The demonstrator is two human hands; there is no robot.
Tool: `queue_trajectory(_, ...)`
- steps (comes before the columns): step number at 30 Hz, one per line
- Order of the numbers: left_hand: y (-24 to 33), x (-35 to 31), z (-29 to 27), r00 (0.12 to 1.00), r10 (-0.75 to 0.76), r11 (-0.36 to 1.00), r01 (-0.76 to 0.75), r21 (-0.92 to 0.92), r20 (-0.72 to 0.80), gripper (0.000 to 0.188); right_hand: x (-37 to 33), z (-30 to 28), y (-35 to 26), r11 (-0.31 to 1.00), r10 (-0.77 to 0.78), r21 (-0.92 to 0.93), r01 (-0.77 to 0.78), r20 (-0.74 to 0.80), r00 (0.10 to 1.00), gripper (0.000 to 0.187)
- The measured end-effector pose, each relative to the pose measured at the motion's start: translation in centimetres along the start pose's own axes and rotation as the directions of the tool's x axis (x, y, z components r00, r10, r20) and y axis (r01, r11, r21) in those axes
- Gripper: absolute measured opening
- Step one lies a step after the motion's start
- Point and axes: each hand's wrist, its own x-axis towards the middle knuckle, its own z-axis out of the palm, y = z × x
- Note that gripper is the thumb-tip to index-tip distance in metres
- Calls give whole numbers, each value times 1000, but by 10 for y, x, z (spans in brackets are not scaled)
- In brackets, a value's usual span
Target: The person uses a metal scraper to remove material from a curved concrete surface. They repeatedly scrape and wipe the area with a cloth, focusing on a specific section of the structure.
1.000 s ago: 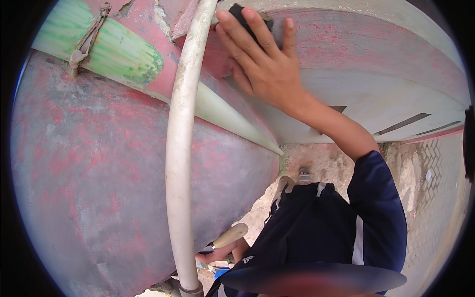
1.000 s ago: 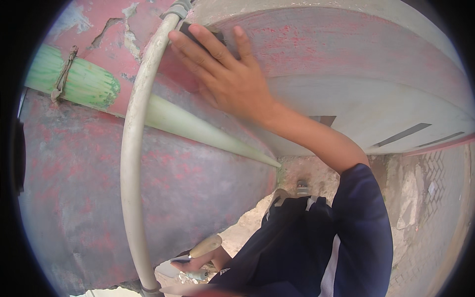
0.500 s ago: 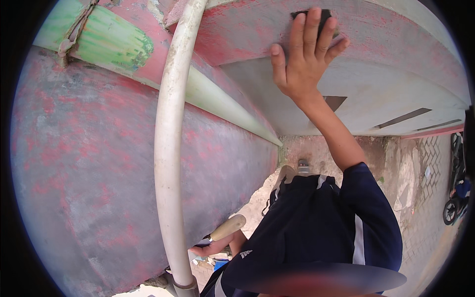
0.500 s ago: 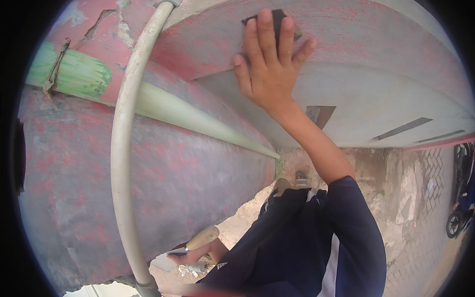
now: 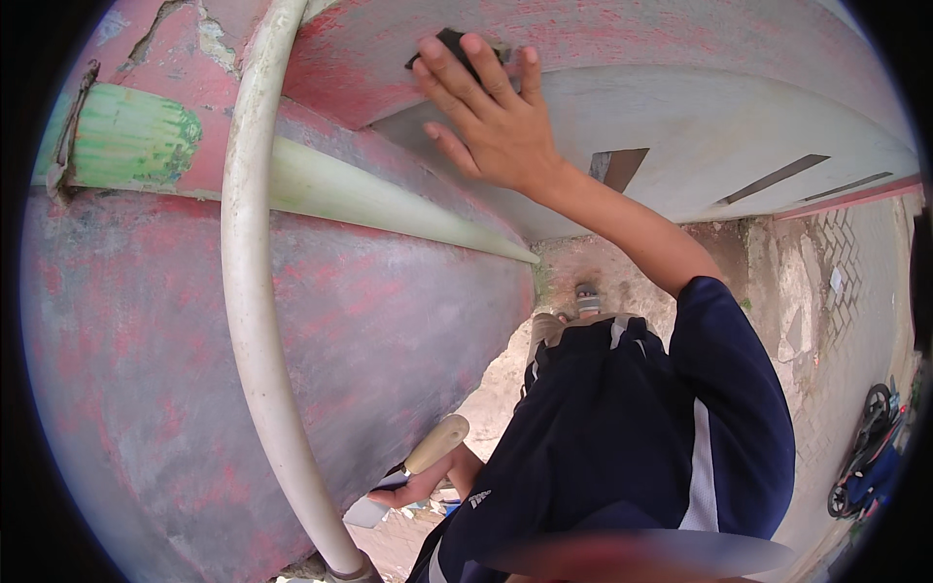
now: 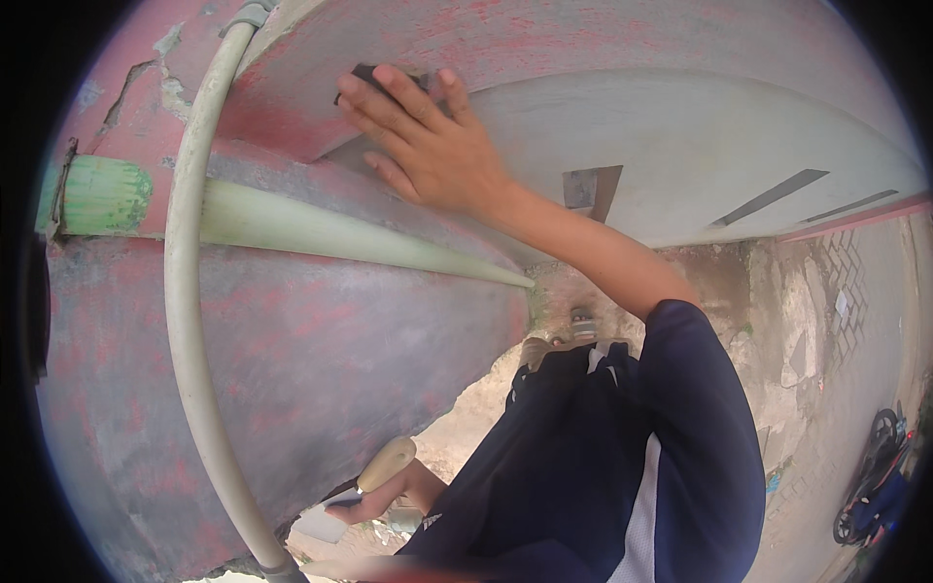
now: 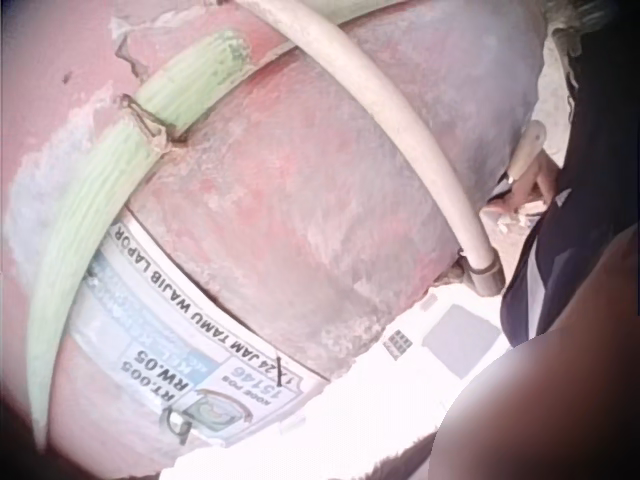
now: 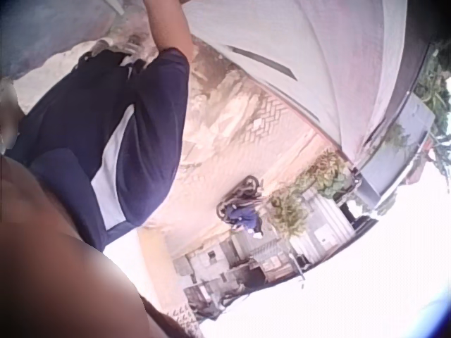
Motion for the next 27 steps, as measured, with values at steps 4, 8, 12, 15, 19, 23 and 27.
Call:
queue_trajectory(4,-2,-6,1,1000,-18,999,17,-50,-22,46,-49,25,34,986,-132,-87,141,105,986,54)
queue_trajectory(8,-5,-7,5,999,7,999,-9,-52,-35,45,-71,-30,110,947,225,-176,-270,-238,945,57)
queue_trajectory(12,2,-4,10,997,-72,982,72,-173,4,44,-14,-66,109,828,525,120,-548,-511,681,62)
queue_trajectory(15,9,-6,15,996,-94,968,93,-235,4,43,13,-28,51,895,439,197,-400,-545,714,63)
queue_trajectory(19,20,-13,22,993,-121,948,115,-298,1,42,-25,-23,54,962,178,-162,-219,-232,956,60)
queue_trajectory(23,25,-13,26,975,-221,904,200,-377,-13,41,-23,-91,150,847,422,-106,-520,-461,781,65)
queue_trajectory(27,23,-13,23,982,-185,907,189,-377,47,40,18,-67,121,773,538,139,-619,-661,524,64)
